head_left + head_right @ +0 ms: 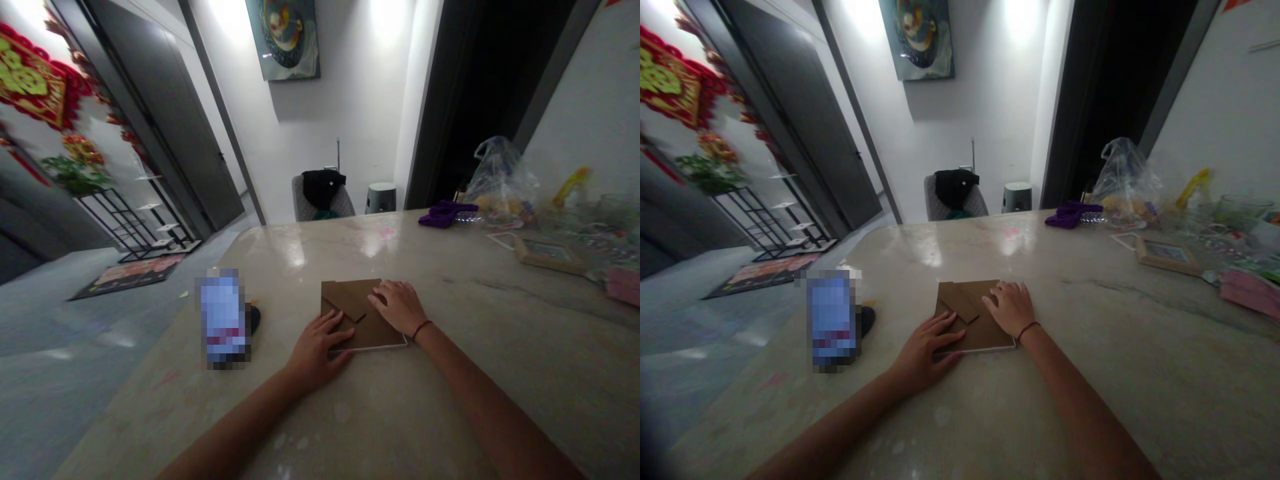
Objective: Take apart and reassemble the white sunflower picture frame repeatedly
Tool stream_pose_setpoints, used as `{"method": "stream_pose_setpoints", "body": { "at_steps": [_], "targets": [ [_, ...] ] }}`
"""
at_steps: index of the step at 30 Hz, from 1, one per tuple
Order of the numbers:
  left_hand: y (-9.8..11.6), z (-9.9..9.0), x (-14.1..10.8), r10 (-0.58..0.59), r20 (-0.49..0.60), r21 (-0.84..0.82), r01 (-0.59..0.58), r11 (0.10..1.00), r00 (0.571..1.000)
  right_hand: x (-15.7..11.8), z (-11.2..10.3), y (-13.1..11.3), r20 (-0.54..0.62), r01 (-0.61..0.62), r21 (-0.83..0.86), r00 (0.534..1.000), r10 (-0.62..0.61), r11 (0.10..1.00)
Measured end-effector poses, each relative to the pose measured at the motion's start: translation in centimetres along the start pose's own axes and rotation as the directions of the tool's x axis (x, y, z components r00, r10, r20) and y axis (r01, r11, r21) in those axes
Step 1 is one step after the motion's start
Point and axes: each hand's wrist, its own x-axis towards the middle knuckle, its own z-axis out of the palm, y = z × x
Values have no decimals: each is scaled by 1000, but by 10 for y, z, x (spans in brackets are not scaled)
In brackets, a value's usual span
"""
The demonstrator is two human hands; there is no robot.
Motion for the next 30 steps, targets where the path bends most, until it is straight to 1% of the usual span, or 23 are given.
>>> {"method": "stream_pose_setpoints", "body": {
  "at_steps": [3, 6, 8, 10, 13, 15, 20, 23, 27, 29, 30],
  "targets": [
    [3, -1, -1, 18, 19, 7, -19, 1000, 1000, 4, 1, -9, -33, -42, -55, 999, 40, 998],
    [6, -3, -1, 31, 32, 1, -31, 1000, 999, 4, 6, -17, -42, -48, -108, 998, 44, 993],
    [6, -3, -2, 40, 36, -11, -40, 999, 999, 2, 9, -18, -41, -40, -103, 999, 36, 994],
    [6, -4, -2, 37, 34, -27, -36, 999, 999, 1, 13, -17, -39, 21, -76, 999, -24, 997],
    [6, -2, -2, 34, 37, -31, -33, 999, 999, 0, 17, -12, 5, 154, -11, 988, -154, 988],
    [5, 0, -1, 27, 21, -15, -27, 1000, 999, 1, 18, -11, 41, 188, 31, 981, -189, 982],
    [1, 7, 0, -80, -135, 61, 89, 994, 988, 3, 17, -15, 74, 139, 76, 987, -145, 987],
    [0, 7, 1, -72, -131, 83, 83, 993, 989, 3, 17, -20, 65, 108, 71, 991, -113, 992],
    [1, 4, 2, -67, -102, 84, 76, 994, 993, 1, 19, -22, 44, 106, 90, 993, -110, 990],
    [0, 5, 2, -65, -101, 80, 73, 994, 993, 1, 19, -20, 10, 104, 123, 994, -106, 987],
    [-1, 5, 1, -63, -105, 79, 72, 994, 992, 0, 18, -18, -23, 82, 141, 997, -79, 987]
  ]
}}
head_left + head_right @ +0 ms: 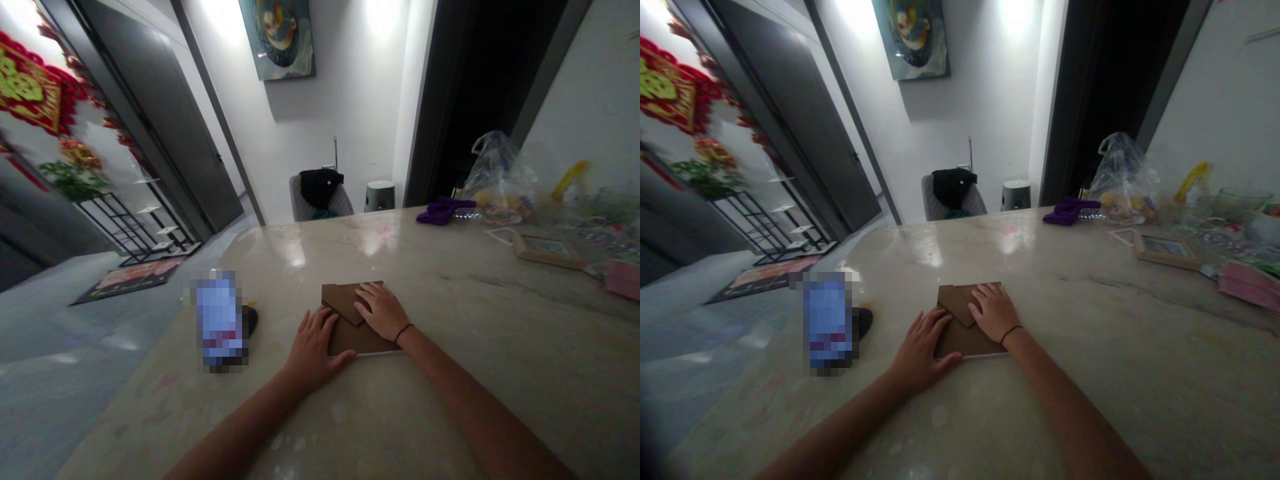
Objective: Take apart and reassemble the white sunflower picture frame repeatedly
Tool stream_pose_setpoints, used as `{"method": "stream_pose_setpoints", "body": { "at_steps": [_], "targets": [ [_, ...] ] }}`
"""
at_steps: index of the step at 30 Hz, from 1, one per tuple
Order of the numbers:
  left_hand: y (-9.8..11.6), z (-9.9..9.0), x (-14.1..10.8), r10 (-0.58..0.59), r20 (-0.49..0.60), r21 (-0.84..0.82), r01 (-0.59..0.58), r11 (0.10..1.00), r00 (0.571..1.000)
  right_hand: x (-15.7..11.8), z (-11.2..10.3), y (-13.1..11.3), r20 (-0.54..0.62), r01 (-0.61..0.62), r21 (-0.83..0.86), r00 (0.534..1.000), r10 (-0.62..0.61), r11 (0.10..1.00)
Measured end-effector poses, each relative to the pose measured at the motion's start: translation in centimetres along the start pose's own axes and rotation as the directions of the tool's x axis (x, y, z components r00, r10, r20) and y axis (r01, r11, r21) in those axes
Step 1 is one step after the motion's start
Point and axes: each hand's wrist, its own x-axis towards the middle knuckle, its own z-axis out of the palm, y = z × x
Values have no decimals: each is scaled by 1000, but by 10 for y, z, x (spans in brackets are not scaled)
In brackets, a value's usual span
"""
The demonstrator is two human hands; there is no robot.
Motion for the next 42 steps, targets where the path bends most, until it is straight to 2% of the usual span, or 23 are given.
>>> {"method": "stream_pose_setpoints", "body": {
  "at_steps": [3, 5, 7, 10, 13, 15, 17, 21, 26, 32, 35, 42],
  "targets": [
    [-3, 3, -1, -1, -9, 9, 1, 1000, 1000, -4, -7, 8, -140, -153, 26, 978, 155, 988],
    [-5, 5, -2, -23, -15, 27, 24, 999, 1000, -7, -12, 16, -162, -255, 6, 954, 253, 967],
    [-7, 8, -3, -69, -25, 48, 70, 996, 997, -11, -18, 23, -100, -335, -7, 938, 332, 942],
    [-8, 10, -2, -158, -42, 75, 160, 984, 987, -13, -24, 30, 64, -407, 69, 913, 403, 911],
    [-8, 9, -1, -240, -70, 97, 246, 964, 968, -14, -27, 31, 194, -293, 210, 948, 254, 933],
    [-9, 7, 1, -263, -78, 108, 270, 957, 962, -15, -27, 29, 217, -198, 281, 966, 139, 939],
    [-11, 5, 3, -263, -72, 115, 270, 956, 962, -16, -25, 25, 216, -150, 288, 972, 88, 946],
    [-19, 4, 6, -261, -52, 106, 265, 958, 964, -16, -14, 12, 174, -124, 124, 979, 102, 984],
    [-26, 7, 8, -205, 6, 58, 204, 977, 979, -11, -1, 4, 79, -164, -54, 983, 168, 985],
    [-35, 6, 8, -204, 165, -5, 208, 978, 965, -11, 5, 21, -39, -104, 10, 994, 104, 995],
    [-40, 7, 9, -196, 159, -13, 200, 980, 968, -14, 5, 27, -61, -67, 35, 996, 69, 997],
    [-48, 10, 13, -189, 138, -43, 197, 980, 972, -11, 9, 24, -61, -89, 12, 994, 89, 996]
  ]
}}
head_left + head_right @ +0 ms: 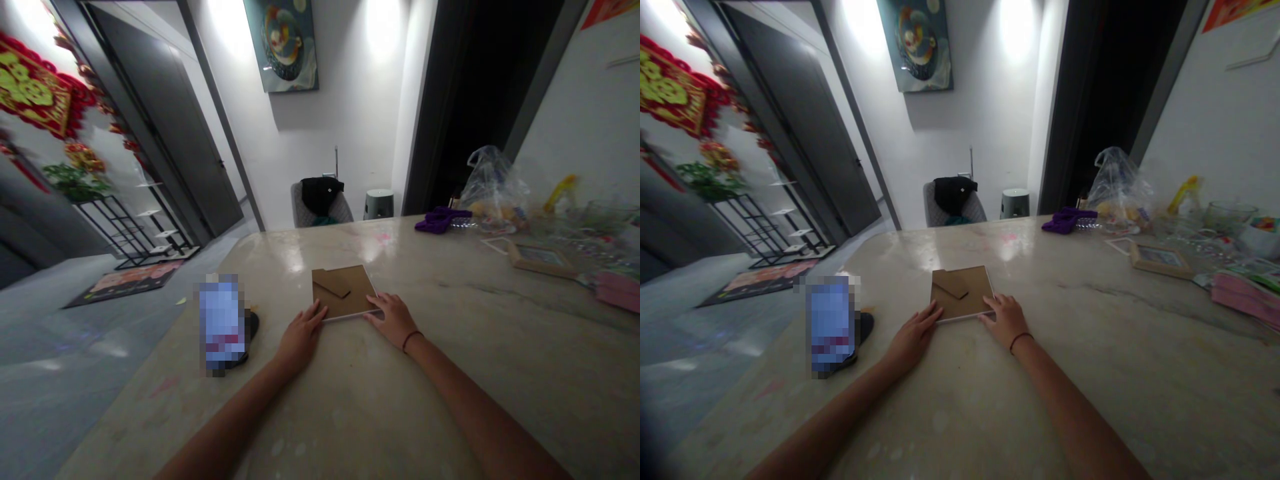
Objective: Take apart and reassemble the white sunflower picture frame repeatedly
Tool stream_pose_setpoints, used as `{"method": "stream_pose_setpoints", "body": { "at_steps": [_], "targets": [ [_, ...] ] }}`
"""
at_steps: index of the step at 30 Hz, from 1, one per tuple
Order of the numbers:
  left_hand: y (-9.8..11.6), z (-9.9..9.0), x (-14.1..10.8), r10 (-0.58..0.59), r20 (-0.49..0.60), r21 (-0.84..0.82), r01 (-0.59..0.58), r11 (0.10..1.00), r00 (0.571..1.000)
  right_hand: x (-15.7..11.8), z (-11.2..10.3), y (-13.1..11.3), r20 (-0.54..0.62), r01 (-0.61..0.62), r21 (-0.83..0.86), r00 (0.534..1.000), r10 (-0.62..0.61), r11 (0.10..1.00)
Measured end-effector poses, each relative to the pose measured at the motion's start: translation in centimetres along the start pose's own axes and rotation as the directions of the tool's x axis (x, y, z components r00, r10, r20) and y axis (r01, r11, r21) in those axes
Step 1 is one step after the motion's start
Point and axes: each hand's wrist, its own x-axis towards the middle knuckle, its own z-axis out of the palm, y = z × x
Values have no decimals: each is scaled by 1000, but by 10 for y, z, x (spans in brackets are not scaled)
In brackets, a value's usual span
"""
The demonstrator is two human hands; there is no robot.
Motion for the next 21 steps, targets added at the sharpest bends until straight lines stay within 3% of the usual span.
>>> {"method": "stream_pose_setpoints", "body": {
  "at_steps": [6, 9, 11, 13, 16, 18, 21],
  "targets": [
    [2, -1, -2, -160, -156, 4, 162, 987, 975, 0, -4, 8, -70, 49, 86, 997, -43, 995],
    [2, -9, -2, -206, -306, -49, 200, 979, 929, 2, -14, 15, -241, -69, 27, 968, 73, 997],
    [0, -15, -2, -217, -398, -8, 233, 972, 891, 3, -19, 18, -274, -167, -94, 952, 136, 981],
    [-2, -19, -2, -219, -396, 86, 274, 958, 892, 3, -22, 20, -169, -213, -209, 969, 179, 954],
    [-5, -20, -2, -265, -298, 160, 322, 933, 917, 1, -22, 20, -11, -255, -289, 965, 263, 923],
    [-6, -19, -1, -279, -282, 151, 330, 932, 918, 1, -22, 20, 2, -272, -271, 959, 284, 923],
    [-5, -20, -1, -268, -315, 141, 324, 935, 910, 3, -24, 17, -68, -329, -187, 944, 322, 926]
  ]
}}
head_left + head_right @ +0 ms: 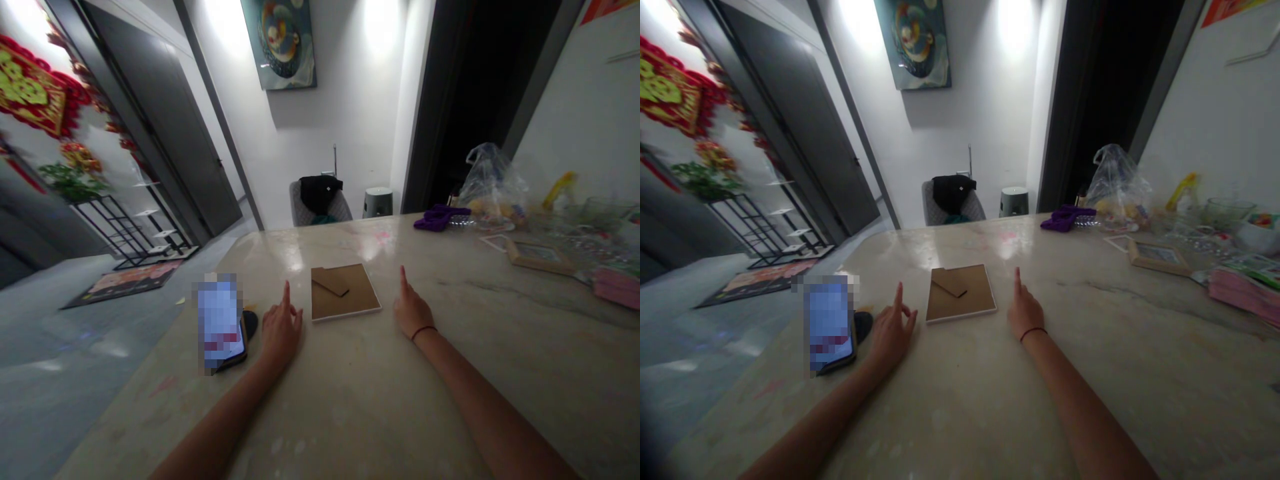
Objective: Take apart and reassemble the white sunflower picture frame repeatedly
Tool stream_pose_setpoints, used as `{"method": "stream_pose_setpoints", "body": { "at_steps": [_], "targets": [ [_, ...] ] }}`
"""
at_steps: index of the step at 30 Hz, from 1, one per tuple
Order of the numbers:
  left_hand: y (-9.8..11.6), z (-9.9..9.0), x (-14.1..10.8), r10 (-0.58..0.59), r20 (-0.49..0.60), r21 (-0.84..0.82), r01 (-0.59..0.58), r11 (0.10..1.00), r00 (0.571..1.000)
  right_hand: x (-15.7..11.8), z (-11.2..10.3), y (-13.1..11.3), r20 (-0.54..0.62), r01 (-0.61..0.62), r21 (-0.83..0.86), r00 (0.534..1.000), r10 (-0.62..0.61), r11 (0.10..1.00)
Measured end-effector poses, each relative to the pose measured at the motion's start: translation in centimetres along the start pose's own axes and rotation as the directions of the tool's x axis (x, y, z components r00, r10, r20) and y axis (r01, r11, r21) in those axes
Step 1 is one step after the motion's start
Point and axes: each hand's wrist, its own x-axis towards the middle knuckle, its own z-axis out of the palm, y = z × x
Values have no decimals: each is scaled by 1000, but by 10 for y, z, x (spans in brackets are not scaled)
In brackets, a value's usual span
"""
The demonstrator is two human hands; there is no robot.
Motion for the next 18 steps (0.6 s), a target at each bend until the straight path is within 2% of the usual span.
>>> {"method": "stream_pose_setpoints", "body": {
  "at_steps": [2, 4, 6, 7, 9, 11, 13, 14, 16, 18],
  "targets": [
    [2, -2, 0, 46, 47, 27, -48, 998, 998, 0, 0, -4, -8, -13, 45, 1000, 14, 999],
    [3, -4, 0, 134, 120, 48, -141, 989, 984, -2, 2, -10, 26, 41, 109, 999, -44, 993],
    [4, -6, 0, 207, 156, 36, -215, 976, 966, -4, 6, -16, 34, 63, 256, 997, -74, 965],
    [4, -6, 0, 225, 155, 23, -231, 973, 962, -5, 9, -19, 13, 38, 365, 999, -46, 930],
    [4, -5, 0, 244, 155, -10, -246, 969, 957, -6, 12, -25, -7, -67, 618, 996, 90, 783],
    [6, -4, -2, 264, 155, -50, -259, 965, 952, -7, 12, -32, 61, -183, 825, 969, 239, 535],
    [9, -3, -4, 279, 145, -84, -269, 960, 949, -8, 9, -40, 145, -230, 925, 949, 279, 303],
    [11, -2, -6, 287, 140, -99, -275, 956, 948, -10, 8, -46, 159, -221, 949, 951, 266, 223],
    [16, 0, -9, 304, 135, -125, -288, 949, 943, -16, 7, -57, 123, -158, 976, 968, 219, 150],
    [20, 1, -12, 321, 138, -148, -301, 942, 937, -24, 8, -68, 94, -123, 979, 980, 174, 161]
  ]
}}
